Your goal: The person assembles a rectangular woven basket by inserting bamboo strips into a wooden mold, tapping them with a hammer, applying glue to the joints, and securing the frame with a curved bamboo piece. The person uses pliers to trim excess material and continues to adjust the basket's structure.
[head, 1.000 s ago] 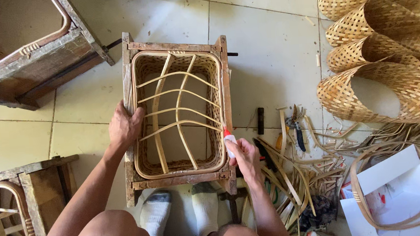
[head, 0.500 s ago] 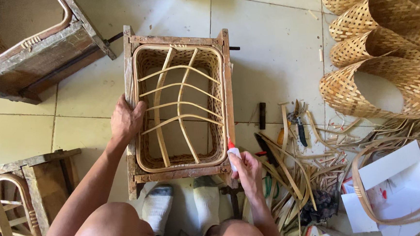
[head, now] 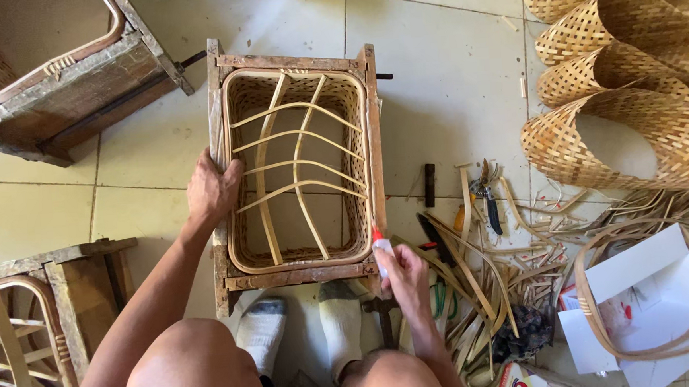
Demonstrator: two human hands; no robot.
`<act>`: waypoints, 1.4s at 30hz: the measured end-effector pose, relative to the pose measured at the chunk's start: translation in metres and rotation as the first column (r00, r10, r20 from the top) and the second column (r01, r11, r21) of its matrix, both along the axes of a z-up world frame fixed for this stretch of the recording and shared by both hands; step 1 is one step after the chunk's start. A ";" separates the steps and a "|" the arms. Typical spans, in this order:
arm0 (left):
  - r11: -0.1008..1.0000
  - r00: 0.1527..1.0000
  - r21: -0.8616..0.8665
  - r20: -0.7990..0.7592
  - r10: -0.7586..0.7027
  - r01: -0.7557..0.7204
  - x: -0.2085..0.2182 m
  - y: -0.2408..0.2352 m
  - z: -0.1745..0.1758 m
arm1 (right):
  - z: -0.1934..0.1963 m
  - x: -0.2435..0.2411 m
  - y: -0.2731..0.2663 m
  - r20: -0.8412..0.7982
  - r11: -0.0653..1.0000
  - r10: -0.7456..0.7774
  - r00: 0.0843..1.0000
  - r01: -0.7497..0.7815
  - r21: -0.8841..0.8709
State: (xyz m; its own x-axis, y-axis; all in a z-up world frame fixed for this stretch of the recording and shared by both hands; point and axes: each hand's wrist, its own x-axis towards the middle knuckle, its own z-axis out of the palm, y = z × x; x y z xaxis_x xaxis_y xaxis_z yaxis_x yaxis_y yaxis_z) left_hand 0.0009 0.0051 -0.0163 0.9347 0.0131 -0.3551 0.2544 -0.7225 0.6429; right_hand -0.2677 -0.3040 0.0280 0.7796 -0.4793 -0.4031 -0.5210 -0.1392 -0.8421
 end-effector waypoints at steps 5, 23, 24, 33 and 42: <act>1.000 0.995 0.002 0.096 -0.016 0.016 -0.004 0.000 0.007 | 0.002 -0.026 0.007 0.069 0.990 -0.062 0.996 0.053 0.129; 1.000 0.996 -0.017 0.085 -0.008 0.009 -0.002 0.000 -0.002 | 0.020 -0.051 0.019 -0.036 0.994 -0.044 0.998 0.048 0.098; 0.999 0.989 -0.039 0.146 -0.018 0.024 -0.004 -0.002 0.000 | 0.026 -0.056 0.021 -0.040 0.992 -0.049 0.998 0.053 0.116; 0.843 0.978 -0.513 -0.030 -0.206 0.162 -0.112 0.064 0.048 | 0.071 -0.042 0.013 0.006 0.645 0.496 0.868 -0.364 -0.671; 0.634 0.910 -0.678 -0.403 0.103 -0.372 -0.207 0.069 0.038 | 0.089 -0.020 0.004 -0.023 0.441 0.627 0.779 -0.379 -0.814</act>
State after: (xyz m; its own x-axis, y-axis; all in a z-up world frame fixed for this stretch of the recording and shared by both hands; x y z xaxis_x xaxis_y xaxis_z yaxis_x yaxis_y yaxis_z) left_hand -0.2059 0.0737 0.0222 0.7793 -0.1680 -0.6036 0.6194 0.0611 0.7827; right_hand -0.2876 -0.2999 0.1167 0.9902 0.0181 0.1382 0.0677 -0.9290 -0.3637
